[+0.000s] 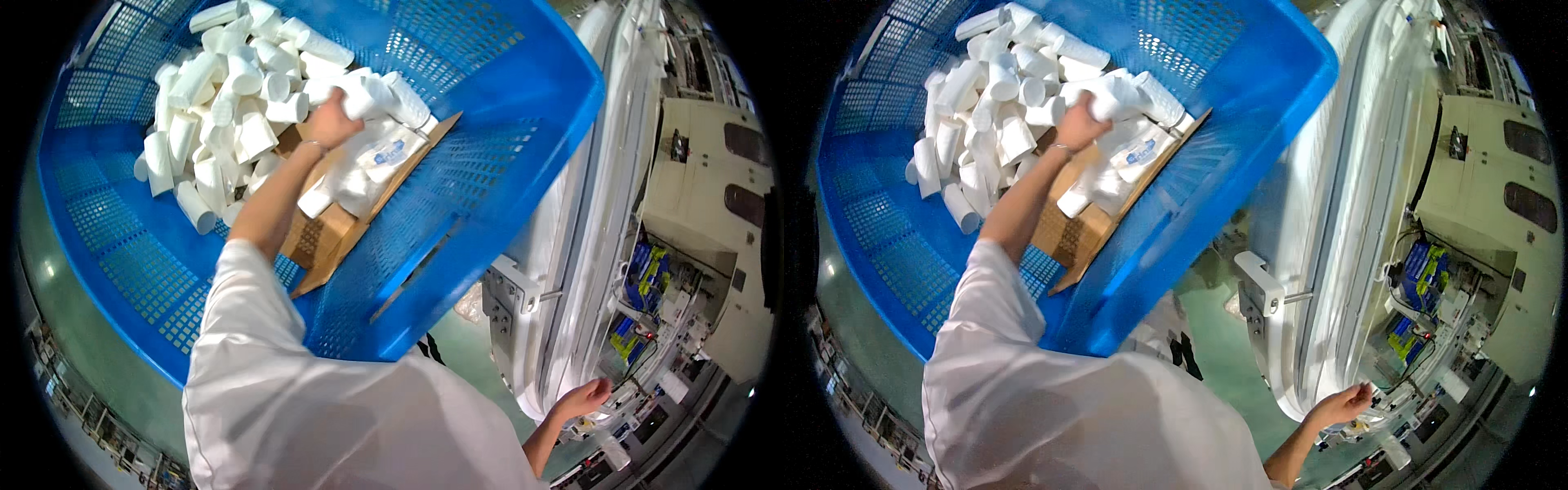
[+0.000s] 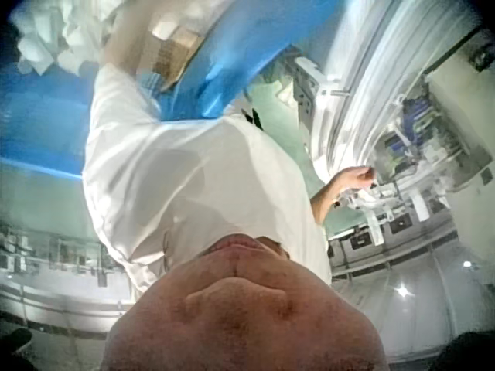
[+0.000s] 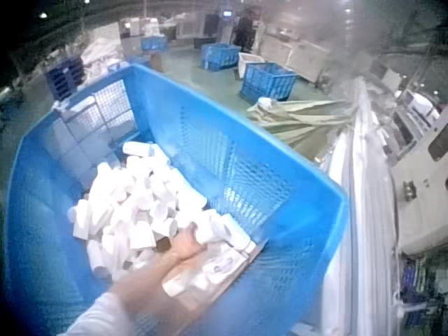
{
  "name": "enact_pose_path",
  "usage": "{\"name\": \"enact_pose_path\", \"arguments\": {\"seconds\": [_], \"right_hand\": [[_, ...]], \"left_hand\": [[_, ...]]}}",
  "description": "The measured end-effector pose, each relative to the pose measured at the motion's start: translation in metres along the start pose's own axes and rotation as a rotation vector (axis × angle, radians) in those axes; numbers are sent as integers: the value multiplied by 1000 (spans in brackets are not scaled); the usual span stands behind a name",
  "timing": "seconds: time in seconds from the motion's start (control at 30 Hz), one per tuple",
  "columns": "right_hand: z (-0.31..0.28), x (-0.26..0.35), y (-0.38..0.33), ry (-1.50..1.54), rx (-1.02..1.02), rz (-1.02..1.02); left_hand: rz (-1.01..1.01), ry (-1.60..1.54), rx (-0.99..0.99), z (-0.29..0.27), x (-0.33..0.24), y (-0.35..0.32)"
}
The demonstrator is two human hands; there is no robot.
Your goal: The person picks up white cylindrical paper items from a blue plastic crate, applies liquid to one from a bottle, and places them onto a curved conveyor belt.
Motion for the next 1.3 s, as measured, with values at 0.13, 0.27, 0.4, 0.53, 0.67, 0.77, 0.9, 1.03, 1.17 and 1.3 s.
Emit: {"name": "enact_pose_path", "arguments": {"seconds": [0.13, 0.27, 0.4, 0.53, 0.67, 0.77, 0.9, 1.03, 1.17, 1.3], "right_hand": [[34, 150, 13, 531, 137, -28], [39, 309, 27, 1308, 470, -60], [33, 313, 48, 974, 290, -400], [43, 184, 65, 880, 103, 114], [43, 57, 22, 561, 86, 460], [56, 45, -12, 235, 350, 481], [69, 36, -26, 292, 449, 639], [80, 57, -12, 321, 470, 637], [82, 57, -15, 344, 417, 631], [82, 57, -17, 402, 377, 644]], "left_hand": [[433, -697, -81, -127, -138, -40], [1296, -513, 263, -178, -304, -112], [1504, -428, 405, -163, -359, -140], [822, -803, 253, -157, -269, -40], [-27, -449, 163, -19, -78, 53], [-233, -192, 124, 74, 8, 80], [-211, 99, 172, 127, 40, 106], [-413, -201, 121, 193, 91, 158], [-512, -170, 33, 166, 69, 151], [-391, -323, -213, 130, 23, 102]]}}
Point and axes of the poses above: each hand's wrist, its own y-axis towards the middle knuckle, its own z-axis out of the palm, x = y × z, the point moved 5 cm from there along y, towards the middle knuckle, and after that the axes turned 6 degrees about -x, right-handed, at the moved point
